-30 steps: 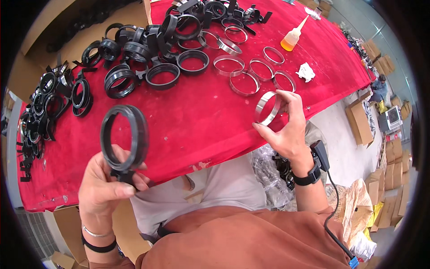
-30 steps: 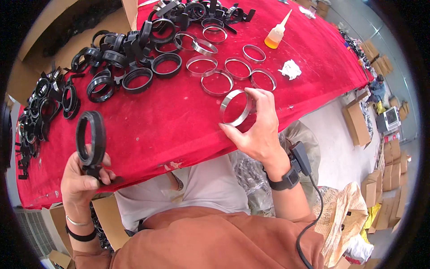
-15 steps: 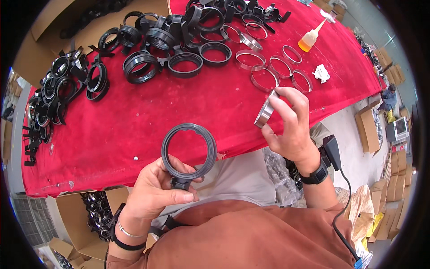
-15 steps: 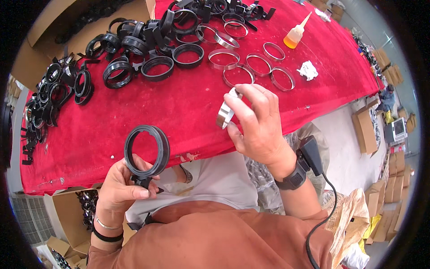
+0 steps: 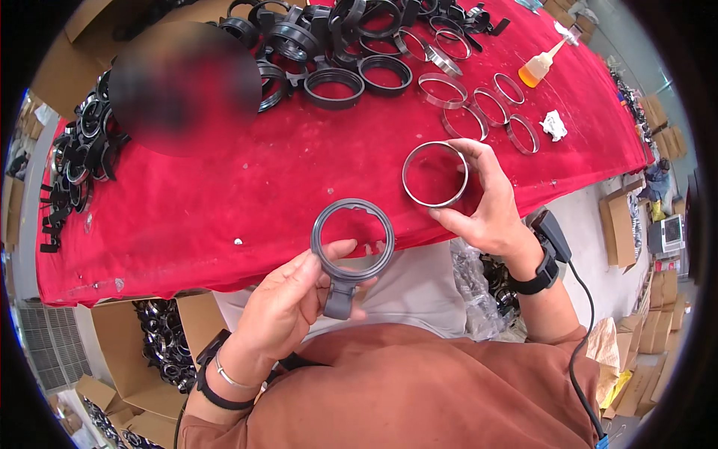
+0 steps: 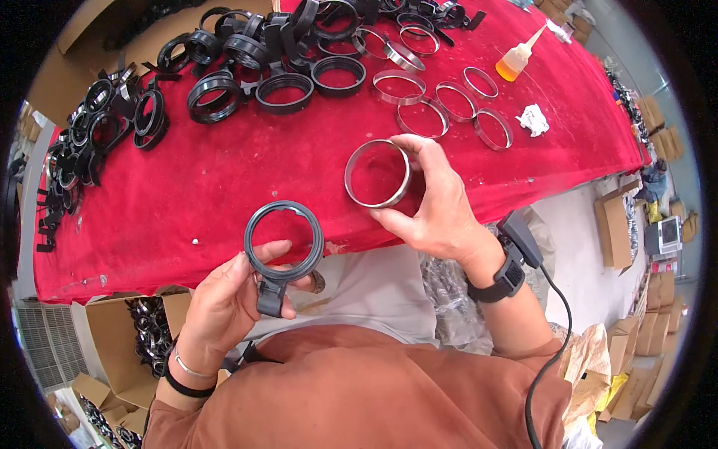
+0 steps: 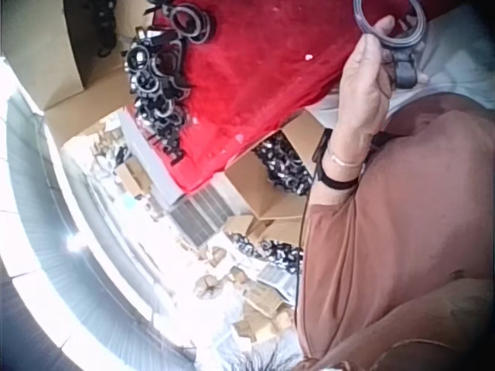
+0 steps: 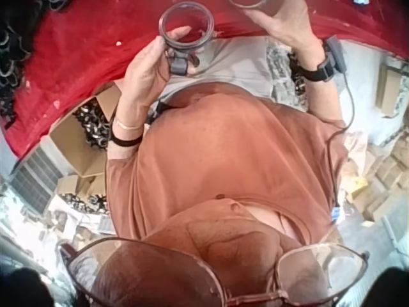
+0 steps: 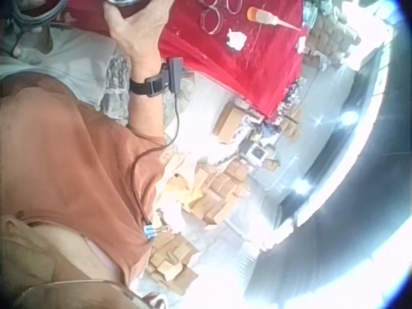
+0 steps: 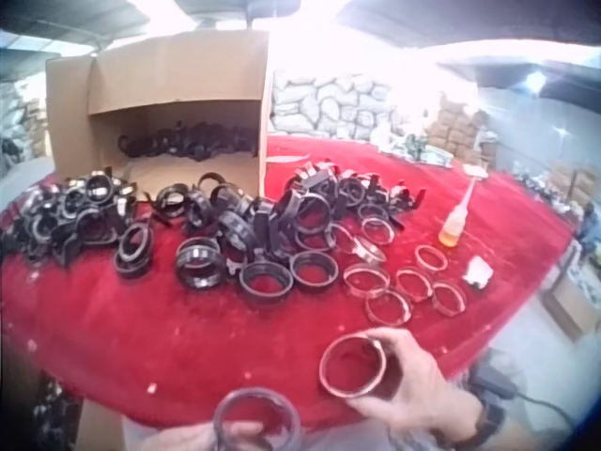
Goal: Assembling metal rings onto black plastic circular components and applying oil to the rings.
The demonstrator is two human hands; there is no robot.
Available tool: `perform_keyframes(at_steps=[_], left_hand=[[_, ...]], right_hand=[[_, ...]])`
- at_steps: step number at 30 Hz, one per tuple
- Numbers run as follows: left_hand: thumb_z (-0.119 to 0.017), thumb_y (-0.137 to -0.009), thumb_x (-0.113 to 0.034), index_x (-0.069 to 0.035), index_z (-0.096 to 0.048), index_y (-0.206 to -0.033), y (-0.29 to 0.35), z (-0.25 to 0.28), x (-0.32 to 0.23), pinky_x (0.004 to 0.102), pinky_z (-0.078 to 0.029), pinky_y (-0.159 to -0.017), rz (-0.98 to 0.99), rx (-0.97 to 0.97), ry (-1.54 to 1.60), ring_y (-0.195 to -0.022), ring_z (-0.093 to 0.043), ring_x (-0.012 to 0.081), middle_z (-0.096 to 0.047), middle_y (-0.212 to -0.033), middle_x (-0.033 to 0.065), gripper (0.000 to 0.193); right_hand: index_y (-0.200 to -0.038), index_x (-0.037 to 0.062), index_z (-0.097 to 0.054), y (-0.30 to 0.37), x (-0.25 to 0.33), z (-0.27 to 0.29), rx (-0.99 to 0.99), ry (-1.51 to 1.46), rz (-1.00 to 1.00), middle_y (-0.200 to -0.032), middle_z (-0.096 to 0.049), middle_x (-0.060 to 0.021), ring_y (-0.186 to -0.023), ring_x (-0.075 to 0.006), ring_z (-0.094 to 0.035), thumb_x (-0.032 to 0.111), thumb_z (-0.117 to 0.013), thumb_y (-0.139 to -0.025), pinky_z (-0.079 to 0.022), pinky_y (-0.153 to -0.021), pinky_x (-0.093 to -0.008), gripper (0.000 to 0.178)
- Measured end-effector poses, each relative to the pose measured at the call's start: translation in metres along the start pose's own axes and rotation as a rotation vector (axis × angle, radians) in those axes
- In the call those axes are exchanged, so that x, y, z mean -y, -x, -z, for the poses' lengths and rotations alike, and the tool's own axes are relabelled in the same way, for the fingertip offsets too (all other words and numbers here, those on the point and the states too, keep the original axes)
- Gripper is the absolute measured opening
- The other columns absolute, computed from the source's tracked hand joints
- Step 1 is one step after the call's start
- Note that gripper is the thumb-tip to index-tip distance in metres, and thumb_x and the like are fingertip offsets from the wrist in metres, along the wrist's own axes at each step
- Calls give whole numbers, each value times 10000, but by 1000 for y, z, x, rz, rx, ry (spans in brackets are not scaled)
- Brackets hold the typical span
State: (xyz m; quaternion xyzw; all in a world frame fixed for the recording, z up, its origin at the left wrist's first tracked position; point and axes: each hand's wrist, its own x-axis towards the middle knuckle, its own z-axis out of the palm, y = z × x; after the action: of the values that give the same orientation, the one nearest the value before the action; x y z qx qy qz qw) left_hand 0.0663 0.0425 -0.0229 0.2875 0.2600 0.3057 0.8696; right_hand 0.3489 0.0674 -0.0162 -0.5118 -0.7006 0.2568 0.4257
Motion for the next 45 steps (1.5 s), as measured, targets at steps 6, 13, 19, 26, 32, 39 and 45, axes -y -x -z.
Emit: perform_keyframes(at_steps=[6, 13, 19, 26, 32, 39, 45], left_hand=[[-322, -999, -318, 31, -334, -1358, -7, -10, 3, 394, -524, -804, 44, -85, -14, -1008, -588, 279, -534, -1194, 221, 501], [-287, -1010, -287, -53, -199, -1437, -12, -13, 2, 450, -511, -850, -50, -46, -27, -1134, -506, 234, -437, -1303, 129, 495], [-254, -1001, -330, -64, -223, -1424, -11, -21, -3, 368, -516, -760, -89, -104, -76, -987, -580, 246, -511, -1242, 214, 501], [-330, -1003, -266, -101, -153, -1465, -6, -24, -10, 308, -494, -829, -243, -171, -169, -1038, -535, 129, -541, -1216, 58, 521], [-321, -1013, -233, -171, -184, -1472, -2, -14, -7, 257, -476, -791, -266, -133, -275, -976, -501, 84, -477, -1258, 21, 483], [-495, -934, -374, -155, -118, -1468, 3, -18, -6, 356, -457, -855, -484, -287, -845, -996, -616, 346, -610, -1102, 179, 690], [-319, -1000, -396, -182, -7, -1485, 0, -10, -33, 294, -479, -702, -275, 16, -393, -731, -510, 116, -525, -930, 47, 615]], right_hand=[[-1198, -19, -472, -1, 10, 17, 133, 443, -68, -1193, -497, -199, -1135, -337, -472, 177, -770, -585, -394, -982, -392, 709], [-1276, -36, -432, -29, 25, 26, 377, 523, 153, -1246, -470, -228, -1163, -370, -443, 163, -738, -600, -370, -1001, -414, 768], [-1149, -82, -527, -47, 39, 21, 557, 640, 118, -1094, -550, -220, -1047, -359, -516, 162, -724, -609, -422, -932, -408, 625], [-1152, -49, -537, -33, 86, -33, 262, 147, 216, -1039, -588, -210, -916, -304, -625, 170, -809, -571, -530, -754, -343, 678], [-1174, -48, -529, -31, 86, -49, 254, 204, 214, -1072, -570, -219, -958, -346, -601, 150, -806, -542, -522, -785, -368, 718], [-1186, -43, -517, -15, 92, -64, 65, 226, 267, -1092, -545, -211, -939, -295, -597, 114, -795, -540, -537, -751, -341, 721], [-1152, -53, -511, -26, 83, -67, 166, -59, 254, -1081, -548, -186, -919, -231, -616, 110, -809, -522, -574, -702, -299, 716]])
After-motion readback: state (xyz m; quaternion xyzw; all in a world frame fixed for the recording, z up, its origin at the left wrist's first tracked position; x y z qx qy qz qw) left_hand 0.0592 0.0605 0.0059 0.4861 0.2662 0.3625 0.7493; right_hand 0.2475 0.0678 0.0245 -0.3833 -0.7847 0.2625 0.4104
